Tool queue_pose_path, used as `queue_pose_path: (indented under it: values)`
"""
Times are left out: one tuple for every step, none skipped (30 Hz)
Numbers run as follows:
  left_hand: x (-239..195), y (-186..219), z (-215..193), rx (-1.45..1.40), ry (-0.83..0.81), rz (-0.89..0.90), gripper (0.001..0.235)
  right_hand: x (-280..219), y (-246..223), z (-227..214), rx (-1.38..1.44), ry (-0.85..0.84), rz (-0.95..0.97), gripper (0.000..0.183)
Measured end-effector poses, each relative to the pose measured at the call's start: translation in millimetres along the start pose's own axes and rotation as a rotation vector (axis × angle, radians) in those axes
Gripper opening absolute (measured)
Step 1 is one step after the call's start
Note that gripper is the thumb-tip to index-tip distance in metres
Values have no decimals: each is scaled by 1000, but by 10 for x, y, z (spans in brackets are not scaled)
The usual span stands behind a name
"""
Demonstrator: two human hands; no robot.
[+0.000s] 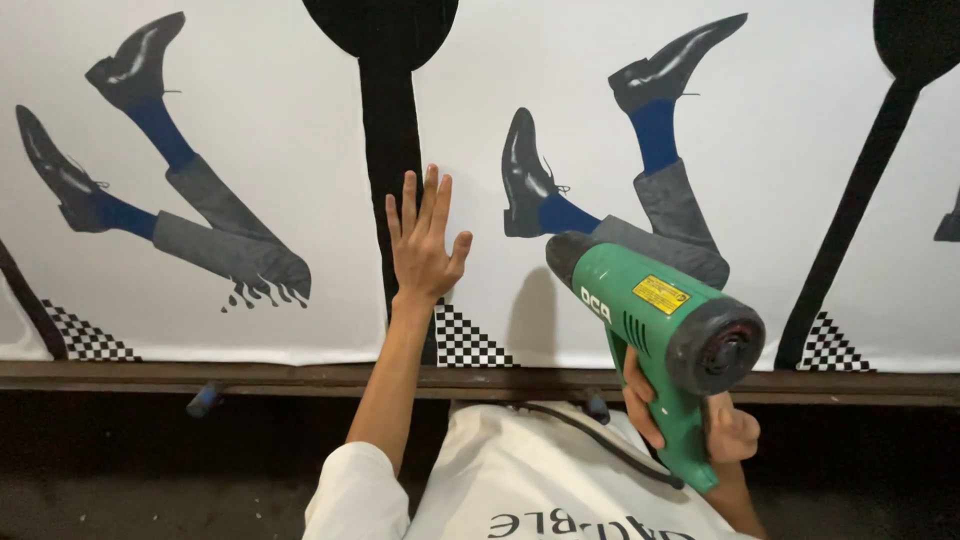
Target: The person uses a green heat gun to apply heat to a large white sheet of wallpaper featuring a graphic of legs and shoes. They smooth the material against the wall with their left hand while directing the heat gun with their right hand. The person then moves the heat gun away from the wall and handles the power cord.
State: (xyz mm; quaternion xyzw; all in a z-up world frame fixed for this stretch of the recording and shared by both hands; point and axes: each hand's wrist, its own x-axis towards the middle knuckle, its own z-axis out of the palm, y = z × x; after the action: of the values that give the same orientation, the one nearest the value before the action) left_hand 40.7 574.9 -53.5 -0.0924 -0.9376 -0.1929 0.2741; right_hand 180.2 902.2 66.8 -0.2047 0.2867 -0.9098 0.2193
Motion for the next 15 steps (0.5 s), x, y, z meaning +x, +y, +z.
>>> queue_pose_path:
  values:
    - [4, -4, -3, -1, 1, 2, 71, 34, -12, -21, -2, 0, -2, 67]
    - [9, -8, -6, -14, 1, 1, 70, 68, -25, -42, -4, -3, -7, 71]
    - [4, -8, -11, -27, 0, -1, 70, 97, -39, -62, -6, -6, -11, 75]
    - [2, -8, 5, -29, 0, 0, 70, 111, -42, -68, -7, -5, -11, 75]
    - [-4, -15, 11, -33, 2, 0, 69, 131, -43, -75, 19, 28, -21, 79]
    - [-10, -24, 17, -38, 4, 1, 69, 152, -42, -81, 45, 61, -31, 84]
    - [-5, -27, 8, -35, 2, -1, 69, 204, -62, -67, 49, 60, -28, 84]
    - [-1, -29, 0, -50, 15, 3, 69, 254, -82, -54, 20, 77, -30, 82]
    - [-4, -17, -1, -68, 26, 9, 69, 287, -105, -37, -10, 97, -33, 80]
    - [-27, -31, 7, -69, 22, 8, 69, 317, -131, -24, -8, 100, -32, 80]
    - [-29, -48, 21, -107, 54, 23, 68, 355, -160, -15, -31, 58, -36, 74]
    - [-31, -64, 32, -145, 86, 38, 67, 391, -191, -4, -54, 16, -40, 68]
    - [-14, -76, 11, -145, 87, 41, 67, 365, -187, -12, -54, 16, -42, 68]
    - [1, -88, -10, -270, 110, 49, 54, 338, -181, -19, -39, 34, -53, 69]
    - [-4, -106, -47, -392, 130, 55, 45, 307, -166, -23, -19, 52, -62, 70]
